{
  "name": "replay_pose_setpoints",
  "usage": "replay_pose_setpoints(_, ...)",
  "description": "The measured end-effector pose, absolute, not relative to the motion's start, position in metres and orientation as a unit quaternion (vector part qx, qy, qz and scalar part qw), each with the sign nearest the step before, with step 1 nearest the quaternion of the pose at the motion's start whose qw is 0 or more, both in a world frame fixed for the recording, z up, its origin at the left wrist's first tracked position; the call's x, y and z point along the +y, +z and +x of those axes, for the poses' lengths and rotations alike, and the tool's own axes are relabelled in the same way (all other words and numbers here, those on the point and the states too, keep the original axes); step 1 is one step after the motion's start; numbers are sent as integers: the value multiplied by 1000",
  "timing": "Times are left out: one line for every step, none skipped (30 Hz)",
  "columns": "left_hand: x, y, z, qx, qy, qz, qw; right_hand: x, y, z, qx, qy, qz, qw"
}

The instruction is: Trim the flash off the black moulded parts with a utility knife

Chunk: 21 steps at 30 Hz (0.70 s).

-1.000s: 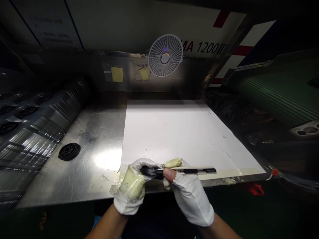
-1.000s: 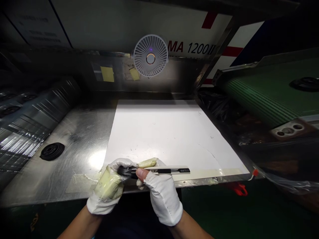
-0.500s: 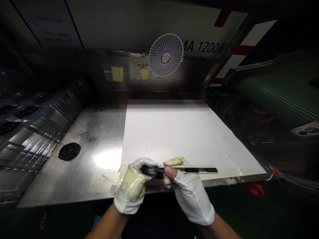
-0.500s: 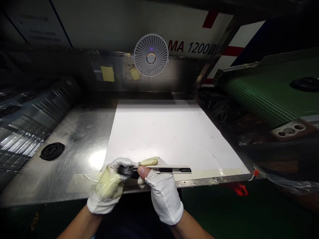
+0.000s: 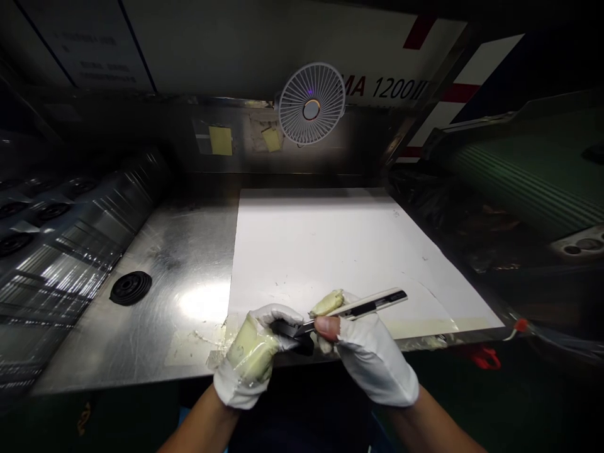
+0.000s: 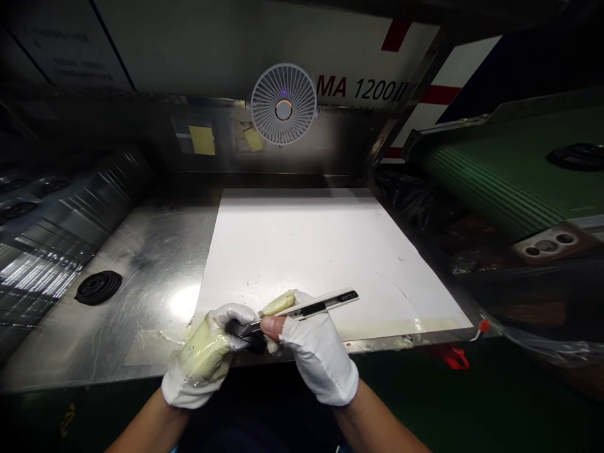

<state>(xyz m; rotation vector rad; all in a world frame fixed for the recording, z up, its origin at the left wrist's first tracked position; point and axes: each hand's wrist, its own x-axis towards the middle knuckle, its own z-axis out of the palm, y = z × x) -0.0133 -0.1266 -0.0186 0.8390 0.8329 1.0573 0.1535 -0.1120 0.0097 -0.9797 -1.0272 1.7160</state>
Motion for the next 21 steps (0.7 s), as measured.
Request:
replay_pose_setpoints(-127,-19,-14,373,460,378,711,-111,10,154,-422,693,-397,428)
replay_pose_setpoints(-128,-20,-15,372,447,379,720,-110,10,155,-431,695,-398,416)
replay_pose_setpoints(-128,-21,-16,372,438,378,726,-109,11,155,-439,696,-397,406)
replay_pose_setpoints(-129,-23,-17,374,436,376,727,-108,11,155,-446,697,-395,399)
replay_pose_setpoints(-130,-25,-17,378,441,373,723,-107,11,156,-450,699,-394,392)
replay_pose_setpoints(-130,-26,-17,385,445,371,718,-107,12,156,-449,702,-394,388)
replay_pose_setpoints(-130,-27,-16,393,446,371,714,-106,13,157,-444,707,-396,383)
replay_pose_setpoints(-130,-27,-15,402,442,372,710,-106,14,158,-439,711,-400,377)
replay_pose_setpoints(-129,-27,-14,411,433,374,710,-106,15,160,-439,715,-402,367)
replay_pose_setpoints(-128,-26,-12,419,424,376,709,-106,17,162,-444,718,-404,353)
replay_pose_setpoints(-126,-25,-11,425,418,379,708,-106,18,164,-454,719,-403,339)
replay_pose_setpoints(-124,-23,-11,433,421,381,700,-107,20,167,-466,716,-404,327)
replay_pose_setpoints(-122,-22,-12,445,434,383,683,-108,21,170,-481,706,-408,322)
replay_pose_setpoints(-119,-21,-14,461,452,387,658,-109,21,174,-493,692,-416,324)
replay_pose_setpoints(-116,-20,-18,479,476,390,626,-110,20,178,-502,672,-430,334)
replay_pose_setpoints(-112,-21,-25,500,501,394,586,-109,17,183,-510,646,-449,349)
replay_pose_setpoints(-108,-22,-34,523,521,400,543,-108,11,189,-517,616,-471,362)
replay_pose_setpoints(-104,-23,-46,548,537,407,496,-105,2,195,-520,579,-499,381)
replay_pose_setpoints(-100,-24,-59,572,547,421,443,-100,-9,201,-526,541,-527,391)
replay_pose_setpoints(-98,-25,-73,593,551,446,382,-95,-22,207,-531,498,-552,406)
replay_pose_setpoints(-96,-27,-87,609,548,477,317,-88,-37,212,-532,453,-580,418)
